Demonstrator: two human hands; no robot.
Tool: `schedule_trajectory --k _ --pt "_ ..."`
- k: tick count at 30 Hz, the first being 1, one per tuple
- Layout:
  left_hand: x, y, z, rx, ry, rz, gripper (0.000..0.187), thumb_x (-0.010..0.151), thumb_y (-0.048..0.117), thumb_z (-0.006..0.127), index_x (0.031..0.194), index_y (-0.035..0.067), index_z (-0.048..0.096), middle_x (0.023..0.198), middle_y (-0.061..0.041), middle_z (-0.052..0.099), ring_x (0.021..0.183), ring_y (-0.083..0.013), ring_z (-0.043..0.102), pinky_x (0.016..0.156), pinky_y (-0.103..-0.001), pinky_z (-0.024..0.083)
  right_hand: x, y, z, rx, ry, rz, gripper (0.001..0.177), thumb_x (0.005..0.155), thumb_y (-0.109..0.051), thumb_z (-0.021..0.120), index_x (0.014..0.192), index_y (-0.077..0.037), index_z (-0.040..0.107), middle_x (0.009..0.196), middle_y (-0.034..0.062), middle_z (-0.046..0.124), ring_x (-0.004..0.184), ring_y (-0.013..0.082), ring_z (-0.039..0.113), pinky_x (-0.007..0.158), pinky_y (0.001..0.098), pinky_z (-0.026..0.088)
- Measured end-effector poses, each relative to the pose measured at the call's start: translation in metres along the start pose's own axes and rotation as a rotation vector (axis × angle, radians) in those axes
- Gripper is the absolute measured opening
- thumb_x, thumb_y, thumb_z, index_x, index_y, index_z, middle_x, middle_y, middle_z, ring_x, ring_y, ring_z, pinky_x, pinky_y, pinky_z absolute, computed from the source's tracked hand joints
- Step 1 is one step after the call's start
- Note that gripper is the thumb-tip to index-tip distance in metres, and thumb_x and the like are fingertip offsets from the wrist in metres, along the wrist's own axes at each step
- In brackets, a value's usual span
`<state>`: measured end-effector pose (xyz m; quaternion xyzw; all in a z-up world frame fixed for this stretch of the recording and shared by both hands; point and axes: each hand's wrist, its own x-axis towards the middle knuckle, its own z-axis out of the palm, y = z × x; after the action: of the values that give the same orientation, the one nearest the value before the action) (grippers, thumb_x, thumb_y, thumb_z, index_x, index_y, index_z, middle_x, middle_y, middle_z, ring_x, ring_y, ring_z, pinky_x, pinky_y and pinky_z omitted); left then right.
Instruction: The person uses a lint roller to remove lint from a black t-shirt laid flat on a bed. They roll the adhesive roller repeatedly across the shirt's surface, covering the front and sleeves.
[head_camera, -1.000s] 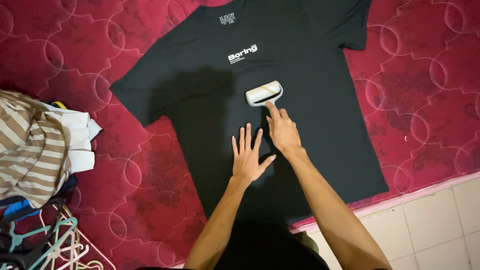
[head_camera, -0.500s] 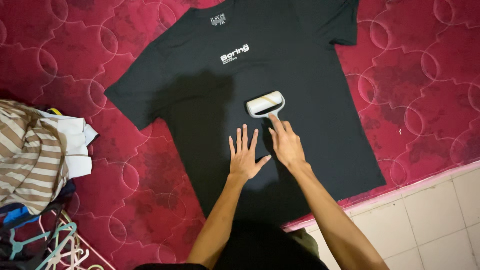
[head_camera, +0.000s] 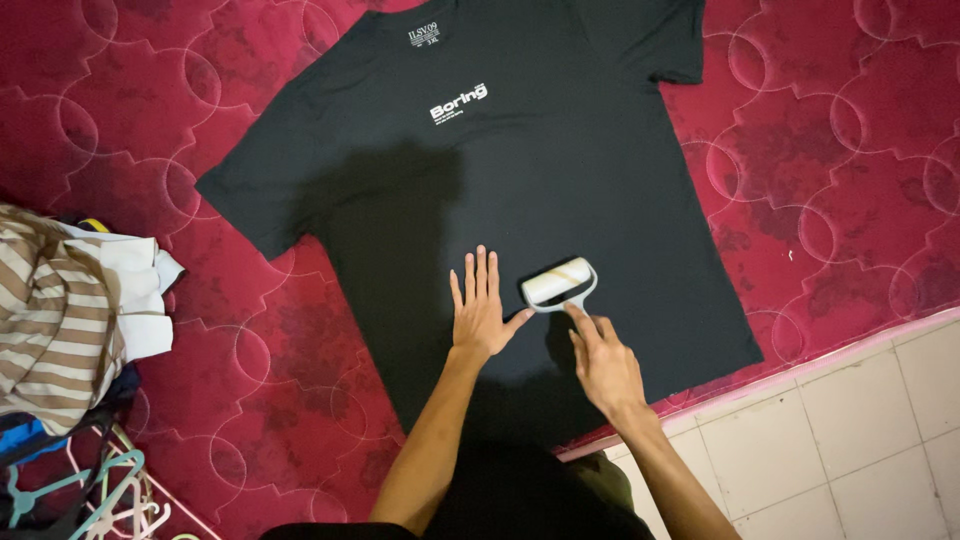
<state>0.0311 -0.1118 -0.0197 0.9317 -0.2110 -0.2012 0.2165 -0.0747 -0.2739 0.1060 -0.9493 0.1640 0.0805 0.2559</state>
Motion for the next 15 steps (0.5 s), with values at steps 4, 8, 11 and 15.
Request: schedule_trajectory --k 4,8,11,15 --pt "0.000 0.000 0.001 0.006 0.018 0.003 0.118 0.087 0.070 0.061 0.162 -0.001 0.004 0.171 -0.021 -0.001 0.159 -0.0359 -0.003 0.124 -0.060 -0.002 0.009 0.000 0.007 -0.042 -0.039 0.033 0.043 0.100 -0.019 0.057 0.143 -0.023 0.054 0.116 0.0169 0.066 0.076 0.0437 0.073 0.064 0.0510 0.063" --pt "0.000 -0.001 0.004 0.000 0.042 0.018 0.116 0.088 0.071 0.059 0.162 -0.001 0.005 0.170 -0.023 -0.001 0.158 -0.0373 -0.004 0.123 -0.061 -0.001 0.030 -0.007 0.011 -0.051 -0.021 0.012 0.044 0.100 -0.018 0.057 0.143 -0.022 0.054 0.117 0.0188 0.066 0.075 0.0464 0.072 0.063 0.0530 0.062" --pt "0.000 -0.001 0.006 0.029 0.015 0.007 0.115 0.087 0.071 0.058 0.163 0.001 0.006 0.170 -0.023 -0.002 0.158 -0.0372 -0.004 0.124 -0.061 -0.001 0.051 -0.014 0.016 -0.051 -0.012 0.003 0.044 0.101 -0.018 0.057 0.144 -0.021 0.053 0.116 0.0200 0.065 0.077 0.0472 0.071 0.065 0.0537 0.062" --pt "0.002 -0.001 0.005 0.068 0.017 0.019 0.113 0.088 0.072 0.057 0.163 0.003 0.009 0.170 -0.024 -0.002 0.158 -0.0379 -0.005 0.123 -0.062 -0.001 0.081 -0.027 0.024 -0.033 0.029 -0.014 0.044 0.101 -0.018 0.056 0.144 -0.020 0.053 0.112 0.0206 0.065 0.079 0.0480 0.071 0.068 0.0549 0.061"
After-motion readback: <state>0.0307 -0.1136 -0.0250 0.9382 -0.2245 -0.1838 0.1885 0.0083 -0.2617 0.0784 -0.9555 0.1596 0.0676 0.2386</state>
